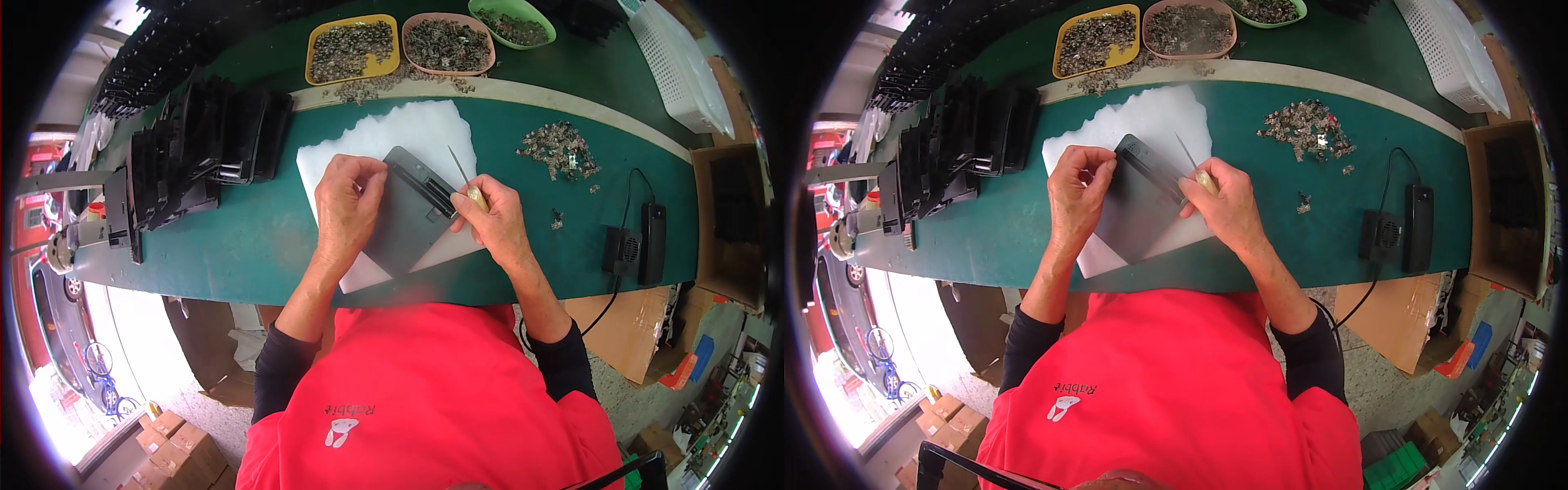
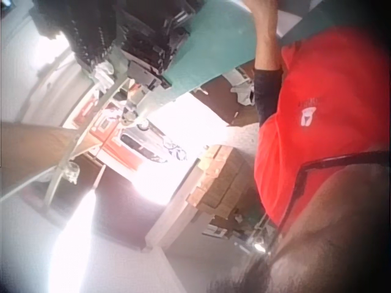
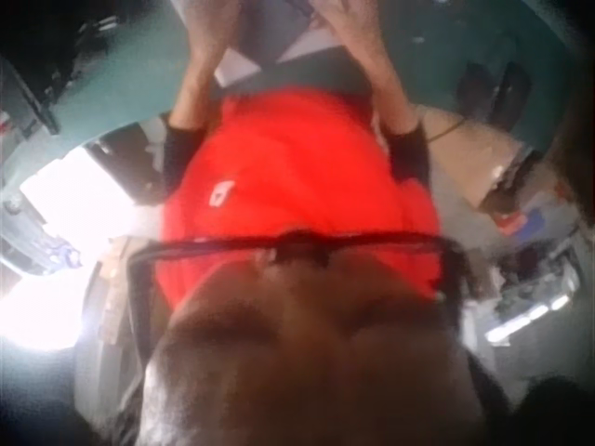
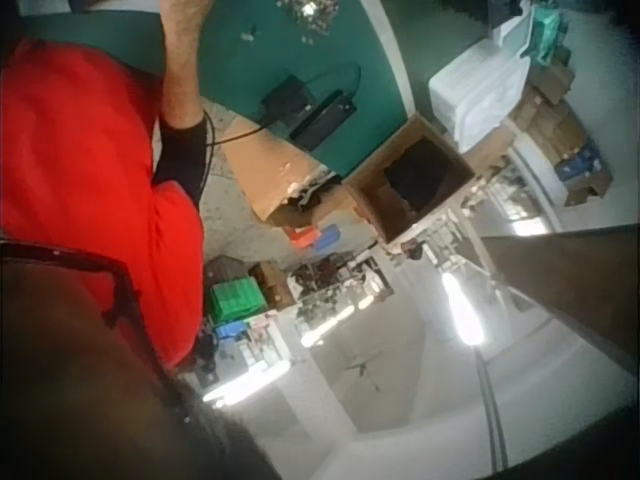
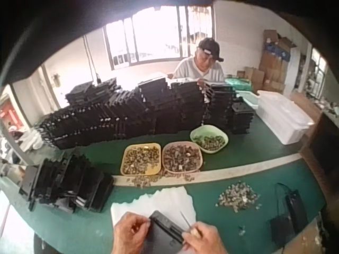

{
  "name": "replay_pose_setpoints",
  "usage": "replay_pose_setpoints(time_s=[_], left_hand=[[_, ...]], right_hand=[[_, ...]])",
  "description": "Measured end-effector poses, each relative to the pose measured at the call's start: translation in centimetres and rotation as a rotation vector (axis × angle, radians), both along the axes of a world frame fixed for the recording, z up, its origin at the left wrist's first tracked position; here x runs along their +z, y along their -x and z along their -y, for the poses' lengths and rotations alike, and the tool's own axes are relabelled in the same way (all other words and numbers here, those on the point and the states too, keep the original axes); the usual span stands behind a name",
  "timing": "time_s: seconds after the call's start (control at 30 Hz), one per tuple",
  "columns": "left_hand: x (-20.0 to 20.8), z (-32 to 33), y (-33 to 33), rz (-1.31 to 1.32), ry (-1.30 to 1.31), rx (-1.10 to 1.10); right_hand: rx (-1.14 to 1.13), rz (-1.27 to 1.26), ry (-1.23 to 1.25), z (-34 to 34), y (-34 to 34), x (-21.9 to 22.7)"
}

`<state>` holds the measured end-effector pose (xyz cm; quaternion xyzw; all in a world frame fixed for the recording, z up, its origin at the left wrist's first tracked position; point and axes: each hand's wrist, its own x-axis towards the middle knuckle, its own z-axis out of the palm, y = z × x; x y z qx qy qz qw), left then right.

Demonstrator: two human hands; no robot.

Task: The person uses a small screwdriver to tighten screws on a black rectangular electronic device placed on a white foam pad. They repeatedly adjust the device's position and flip it over to access different screw locations, working methodically on the assembly.

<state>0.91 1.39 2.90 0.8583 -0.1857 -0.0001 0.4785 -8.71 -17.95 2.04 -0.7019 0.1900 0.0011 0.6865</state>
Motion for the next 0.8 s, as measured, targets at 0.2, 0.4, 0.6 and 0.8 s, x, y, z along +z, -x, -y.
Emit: replay_pose_setpoints(time_s=[0.2, 0.4, 0.6, 0.8], left_hand=[[-0.2, 0.7, -0.1, -0.13, -0.017, 0.055], [0.1, 1.0, -1.0, -0.203, -0.081, 0.005], [-0.1, 1.5, -1.1, -0.117, -0.173, 0.004], [-0.8, 2.2, -0.1, 0.104, -0.308, 0.047]], right_hand=[[0.017, 0.022, -0.002, 0.0, 0.0, -0.2], [0.027, 0.005, 0.007, 0.2, 0.0, -0.2], [0.03, 0.087, 0.047, 0.2, 0.1, -1.8], [0.015, 0.091, 0.067, -0.2, 0.1, -1.5]])
